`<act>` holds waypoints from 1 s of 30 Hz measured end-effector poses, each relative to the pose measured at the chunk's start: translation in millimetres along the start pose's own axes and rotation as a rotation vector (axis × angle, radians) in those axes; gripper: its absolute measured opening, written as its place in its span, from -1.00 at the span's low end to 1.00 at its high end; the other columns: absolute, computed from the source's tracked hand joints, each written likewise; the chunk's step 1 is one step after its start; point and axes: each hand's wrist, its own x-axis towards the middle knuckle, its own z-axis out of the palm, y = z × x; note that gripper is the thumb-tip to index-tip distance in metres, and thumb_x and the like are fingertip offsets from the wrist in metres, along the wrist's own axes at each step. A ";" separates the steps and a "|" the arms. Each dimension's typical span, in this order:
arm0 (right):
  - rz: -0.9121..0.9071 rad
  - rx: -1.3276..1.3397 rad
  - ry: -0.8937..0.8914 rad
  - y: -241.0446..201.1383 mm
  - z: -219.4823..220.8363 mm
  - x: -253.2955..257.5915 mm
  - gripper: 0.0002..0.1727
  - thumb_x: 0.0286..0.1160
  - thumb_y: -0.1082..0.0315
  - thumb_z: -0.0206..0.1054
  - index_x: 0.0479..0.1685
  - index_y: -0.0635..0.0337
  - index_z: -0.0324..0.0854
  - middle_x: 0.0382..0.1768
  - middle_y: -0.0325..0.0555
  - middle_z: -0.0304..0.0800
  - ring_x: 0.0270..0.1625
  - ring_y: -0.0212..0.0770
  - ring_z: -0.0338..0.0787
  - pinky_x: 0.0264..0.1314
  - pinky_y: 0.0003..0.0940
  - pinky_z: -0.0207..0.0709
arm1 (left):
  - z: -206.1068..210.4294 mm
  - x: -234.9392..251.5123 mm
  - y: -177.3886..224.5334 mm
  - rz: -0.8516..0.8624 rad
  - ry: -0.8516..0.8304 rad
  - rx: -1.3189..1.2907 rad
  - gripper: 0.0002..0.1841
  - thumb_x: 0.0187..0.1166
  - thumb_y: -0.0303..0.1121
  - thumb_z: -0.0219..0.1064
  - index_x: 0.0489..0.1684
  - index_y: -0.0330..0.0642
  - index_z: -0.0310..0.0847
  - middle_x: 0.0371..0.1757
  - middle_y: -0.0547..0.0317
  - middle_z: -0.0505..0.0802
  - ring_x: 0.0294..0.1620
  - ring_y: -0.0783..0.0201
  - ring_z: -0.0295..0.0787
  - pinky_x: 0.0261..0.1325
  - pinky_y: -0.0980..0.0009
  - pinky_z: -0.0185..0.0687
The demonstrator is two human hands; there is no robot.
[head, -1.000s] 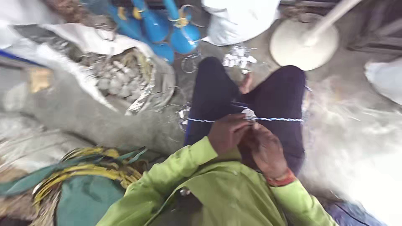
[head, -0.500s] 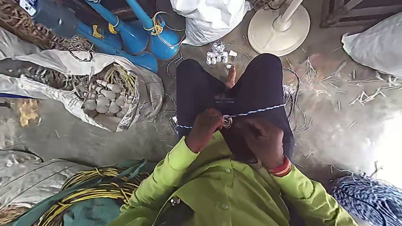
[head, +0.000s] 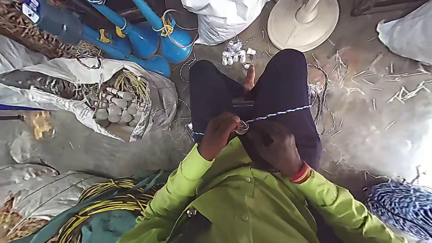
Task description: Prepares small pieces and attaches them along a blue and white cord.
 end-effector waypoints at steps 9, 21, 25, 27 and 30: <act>0.203 0.383 -0.110 1.9 25.1 9.1 -0.80 0.52 0.20 0.49 -0.05 0.07 0.83 -0.14 -0.28 0.87 -0.14 -0.45 0.82 -0.02 -0.39 0.75 | -7.1 2.7 1.5 0.057 -0.016 0.018 -0.71 0.79 -0.26 0.09 -0.19 -0.20 0.71 -0.42 0.27 0.73 -0.48 0.42 0.62 -0.38 0.48 0.62; 0.158 0.495 -0.142 14.8 34.2 10.1 -0.62 0.53 0.14 0.49 0.24 0.10 0.76 0.26 -0.21 0.81 0.22 -0.41 0.79 0.31 -0.35 0.71 | -0.4 3.3 3.7 0.017 -0.007 -0.036 -0.70 0.78 -0.23 0.21 -0.27 -0.20 0.76 -0.31 0.17 0.81 -0.55 0.42 0.63 -0.57 0.56 0.55; 0.215 0.659 -0.227 17.2 35.8 13.0 -0.55 0.58 0.34 0.42 0.43 0.23 0.60 0.15 -0.16 0.83 0.03 -0.40 0.82 0.13 -0.38 0.76 | 0.6 3.2 4.4 -0.007 -0.030 -0.081 -0.71 0.79 -0.25 0.20 -0.25 -0.21 0.77 -0.36 0.17 0.81 -0.58 0.42 0.61 -0.59 0.58 0.53; 0.230 0.657 -0.241 17.7 35.3 12.4 -0.60 0.62 0.37 0.35 0.41 0.25 0.61 0.09 -0.17 0.85 -0.06 -0.42 0.82 0.05 -0.39 0.76 | 1.6 3.2 5.1 -0.008 -0.023 -0.078 -0.72 0.78 -0.24 0.22 -0.23 -0.20 0.78 -0.29 0.17 0.82 -0.57 0.44 0.62 -0.59 0.59 0.54; 0.258 0.514 -0.195 15.0 33.1 11.0 -0.74 0.62 0.26 0.38 0.14 0.16 0.78 -0.22 -0.24 0.87 -0.27 -0.46 0.77 -0.15 -0.40 0.71 | 2.2 2.4 5.4 0.034 0.006 -0.038 -0.73 0.74 -0.26 0.28 -0.33 -0.15 0.82 -0.13 0.20 0.79 -0.49 0.47 0.61 -0.57 0.62 0.52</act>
